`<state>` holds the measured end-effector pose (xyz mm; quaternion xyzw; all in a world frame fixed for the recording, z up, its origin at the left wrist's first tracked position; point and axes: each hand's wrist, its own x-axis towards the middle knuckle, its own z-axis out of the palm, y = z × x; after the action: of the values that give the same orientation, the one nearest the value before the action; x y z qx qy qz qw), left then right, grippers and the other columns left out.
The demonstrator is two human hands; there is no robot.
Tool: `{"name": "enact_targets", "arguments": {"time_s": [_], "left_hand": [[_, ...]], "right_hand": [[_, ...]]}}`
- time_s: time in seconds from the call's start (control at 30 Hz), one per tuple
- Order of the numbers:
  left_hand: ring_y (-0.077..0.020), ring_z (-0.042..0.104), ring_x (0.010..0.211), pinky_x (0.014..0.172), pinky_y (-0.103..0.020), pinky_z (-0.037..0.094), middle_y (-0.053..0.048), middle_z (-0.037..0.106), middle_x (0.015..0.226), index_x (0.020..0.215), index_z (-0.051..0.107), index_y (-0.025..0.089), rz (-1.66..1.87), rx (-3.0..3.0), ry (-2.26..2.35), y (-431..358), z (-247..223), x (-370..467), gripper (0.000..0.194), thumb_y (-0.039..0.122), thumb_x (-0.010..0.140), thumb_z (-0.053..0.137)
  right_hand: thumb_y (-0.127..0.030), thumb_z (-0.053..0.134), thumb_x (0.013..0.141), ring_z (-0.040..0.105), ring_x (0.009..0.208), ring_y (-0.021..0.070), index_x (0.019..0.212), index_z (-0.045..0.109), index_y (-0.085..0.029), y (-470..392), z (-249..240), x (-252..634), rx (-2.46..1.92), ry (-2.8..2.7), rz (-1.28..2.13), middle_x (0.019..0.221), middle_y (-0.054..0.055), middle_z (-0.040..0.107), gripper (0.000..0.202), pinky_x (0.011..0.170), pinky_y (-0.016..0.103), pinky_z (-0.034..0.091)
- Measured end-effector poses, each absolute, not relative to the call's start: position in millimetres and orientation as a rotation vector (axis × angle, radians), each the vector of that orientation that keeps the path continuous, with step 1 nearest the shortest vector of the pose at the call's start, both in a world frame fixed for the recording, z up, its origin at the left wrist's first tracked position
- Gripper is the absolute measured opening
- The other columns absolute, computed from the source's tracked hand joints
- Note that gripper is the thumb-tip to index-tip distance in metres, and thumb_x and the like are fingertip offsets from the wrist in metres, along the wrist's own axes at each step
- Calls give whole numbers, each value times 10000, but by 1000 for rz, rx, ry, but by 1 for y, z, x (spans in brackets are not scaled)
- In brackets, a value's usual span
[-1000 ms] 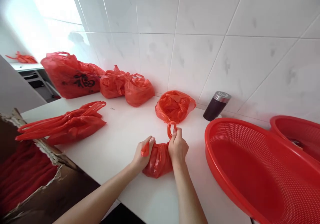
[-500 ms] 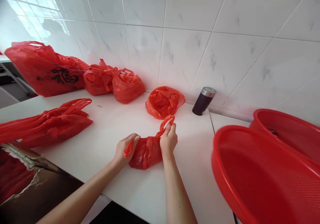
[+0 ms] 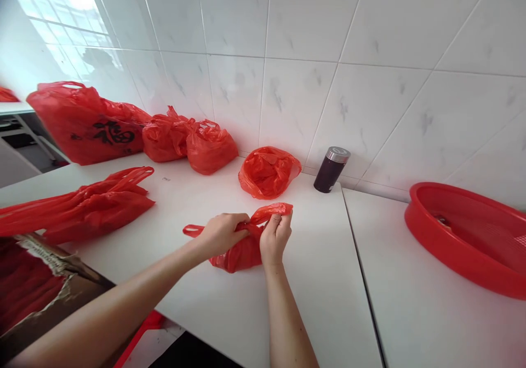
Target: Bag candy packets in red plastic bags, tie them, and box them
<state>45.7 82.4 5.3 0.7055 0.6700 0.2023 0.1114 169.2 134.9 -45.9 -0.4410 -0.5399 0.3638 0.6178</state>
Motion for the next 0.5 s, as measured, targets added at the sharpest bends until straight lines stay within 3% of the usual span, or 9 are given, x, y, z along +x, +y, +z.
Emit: {"name": "enact_targets", "arguments": {"time_s": [0.07,0.2,0.3,0.5], "left_hand": [[-190,567,620,567,-275,356,-4,635,676,729,614,239,577,2081,1981,100,18,33,97,240,763,523],[-188,562,656,573,-269,338,-4,639,740,777,593,240,543,2102,2056,114,57,-11,119,348,779,541],[-178,562,642,565,-263,352,3,642,757,818,569,248,503,2048,2154,95,66,-47,194,432,817,508],[-198,575,649,582,-280,392,-17,603,705,818,522,223,487,1812,2494,23,40,-126,291,491,864,420]], "right_hand": [[-492,376,922,550,591,147,1004,416,-237,136,-44,169,-1016,-1243,894,791,17,630,270,620,286,434],[-516,472,876,633,789,181,1170,388,-260,140,-48,168,-1080,-1314,984,978,45,663,399,681,288,441],[-506,493,859,646,728,180,1195,396,-264,143,-58,168,-1132,-1396,1018,961,31,655,425,658,286,437],[-498,479,833,649,673,180,1209,402,-260,147,-76,163,-1175,-1473,1047,958,27,647,451,583,272,425]]}}
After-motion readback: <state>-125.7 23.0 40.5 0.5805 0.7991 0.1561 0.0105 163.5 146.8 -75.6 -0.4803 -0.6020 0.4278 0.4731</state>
